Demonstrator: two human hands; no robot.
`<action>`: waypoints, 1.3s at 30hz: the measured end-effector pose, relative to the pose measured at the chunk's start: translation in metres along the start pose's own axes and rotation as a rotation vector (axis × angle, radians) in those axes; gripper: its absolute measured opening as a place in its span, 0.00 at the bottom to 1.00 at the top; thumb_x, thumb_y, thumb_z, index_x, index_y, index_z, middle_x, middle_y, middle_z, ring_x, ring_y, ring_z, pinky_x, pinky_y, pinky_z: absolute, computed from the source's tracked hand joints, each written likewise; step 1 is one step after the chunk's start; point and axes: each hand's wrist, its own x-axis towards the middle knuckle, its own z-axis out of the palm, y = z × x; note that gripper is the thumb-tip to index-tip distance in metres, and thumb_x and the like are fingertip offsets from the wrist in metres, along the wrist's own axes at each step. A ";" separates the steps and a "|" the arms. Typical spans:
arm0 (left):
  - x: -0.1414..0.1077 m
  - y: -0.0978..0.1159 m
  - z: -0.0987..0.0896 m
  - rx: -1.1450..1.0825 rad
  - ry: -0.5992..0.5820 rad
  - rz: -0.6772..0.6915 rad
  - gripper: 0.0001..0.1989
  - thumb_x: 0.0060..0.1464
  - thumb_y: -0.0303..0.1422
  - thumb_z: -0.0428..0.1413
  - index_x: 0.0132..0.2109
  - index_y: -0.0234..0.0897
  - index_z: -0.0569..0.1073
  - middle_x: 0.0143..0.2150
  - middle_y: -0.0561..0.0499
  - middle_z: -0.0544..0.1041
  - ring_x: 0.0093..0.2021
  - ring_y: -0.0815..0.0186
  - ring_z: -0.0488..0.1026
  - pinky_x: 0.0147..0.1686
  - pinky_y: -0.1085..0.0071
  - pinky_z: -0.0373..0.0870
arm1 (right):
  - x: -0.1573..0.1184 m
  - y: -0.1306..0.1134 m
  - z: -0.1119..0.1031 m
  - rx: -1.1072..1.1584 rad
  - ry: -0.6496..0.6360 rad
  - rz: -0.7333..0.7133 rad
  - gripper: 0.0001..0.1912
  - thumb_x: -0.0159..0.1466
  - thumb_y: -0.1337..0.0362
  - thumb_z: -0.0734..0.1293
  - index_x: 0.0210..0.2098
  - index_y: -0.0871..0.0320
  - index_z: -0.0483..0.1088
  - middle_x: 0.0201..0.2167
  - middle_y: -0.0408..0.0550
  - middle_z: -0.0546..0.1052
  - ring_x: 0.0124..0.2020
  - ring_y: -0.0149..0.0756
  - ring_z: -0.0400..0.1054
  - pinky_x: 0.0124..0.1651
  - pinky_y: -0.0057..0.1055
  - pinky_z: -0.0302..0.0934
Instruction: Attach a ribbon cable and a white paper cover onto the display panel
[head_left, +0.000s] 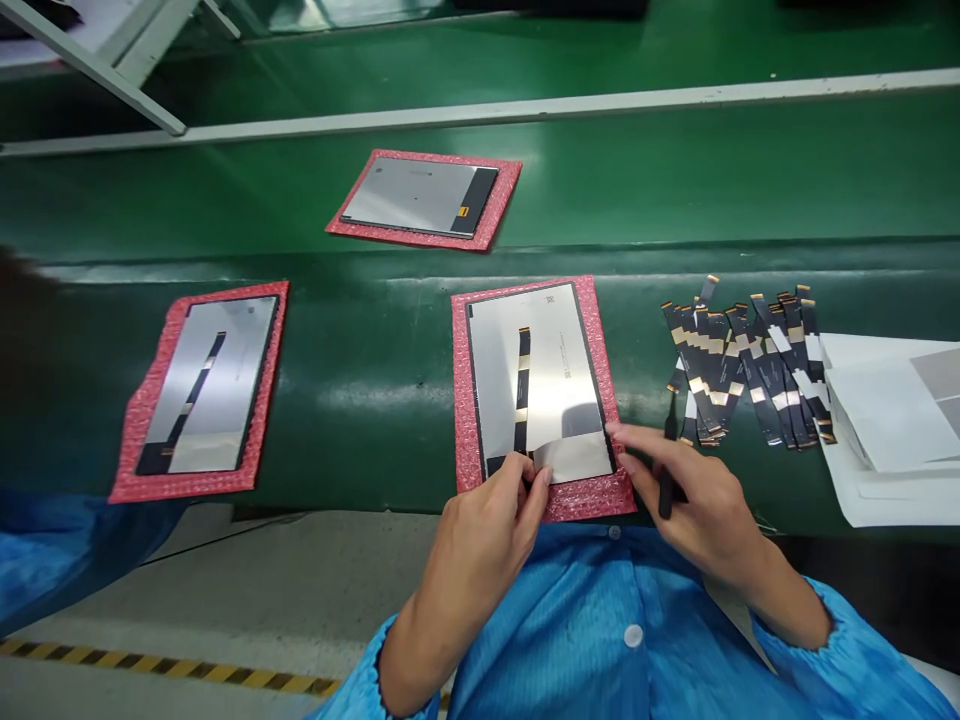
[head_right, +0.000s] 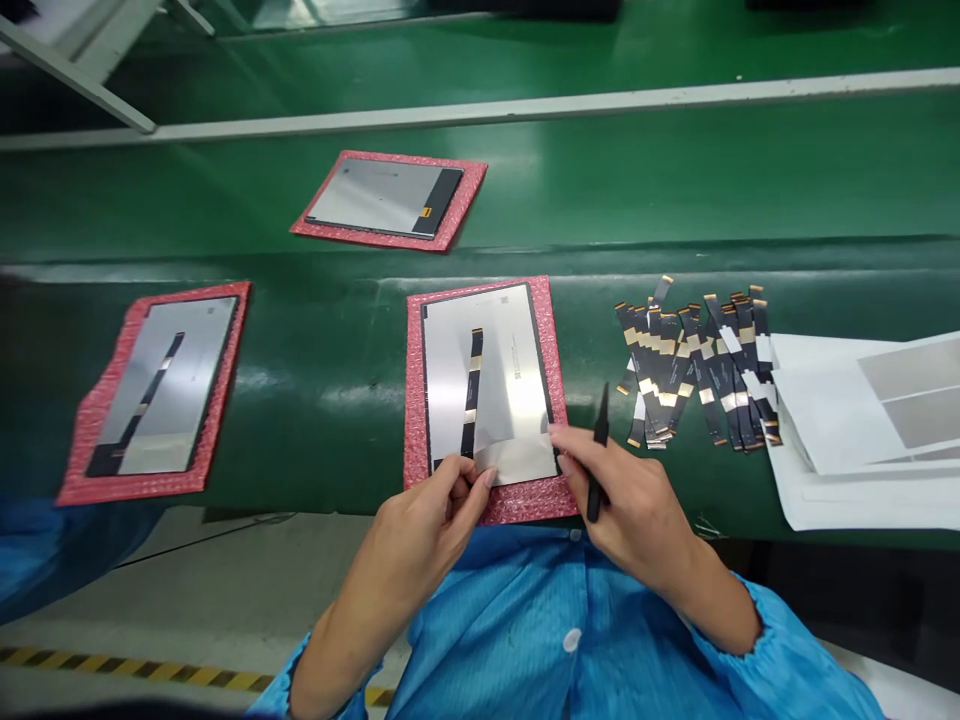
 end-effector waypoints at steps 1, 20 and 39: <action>0.000 0.001 0.001 0.023 -0.003 -0.005 0.10 0.62 0.48 0.49 0.37 0.52 0.69 0.27 0.56 0.77 0.19 0.68 0.70 0.20 0.69 0.62 | -0.001 0.002 0.002 -0.034 -0.018 -0.058 0.30 0.68 0.64 0.64 0.66 0.35 0.54 0.57 0.30 0.76 0.49 0.40 0.79 0.50 0.36 0.77; -0.008 -0.001 0.011 0.265 0.109 -0.162 0.21 0.66 0.51 0.41 0.62 0.59 0.61 0.43 0.44 0.79 0.50 0.48 0.74 0.39 0.44 0.74 | -0.013 0.020 0.007 -0.337 -0.198 -0.351 0.37 0.61 0.74 0.61 0.68 0.48 0.55 0.67 0.34 0.64 0.63 0.44 0.67 0.57 0.42 0.70; -0.006 -0.037 0.012 0.168 -0.120 0.421 0.29 0.68 0.43 0.44 0.70 0.65 0.40 0.68 0.60 0.63 0.70 0.57 0.59 0.68 0.39 0.59 | -0.007 0.018 0.010 -0.333 -0.173 -0.333 0.35 0.62 0.71 0.61 0.66 0.43 0.57 0.68 0.33 0.63 0.65 0.41 0.66 0.66 0.44 0.65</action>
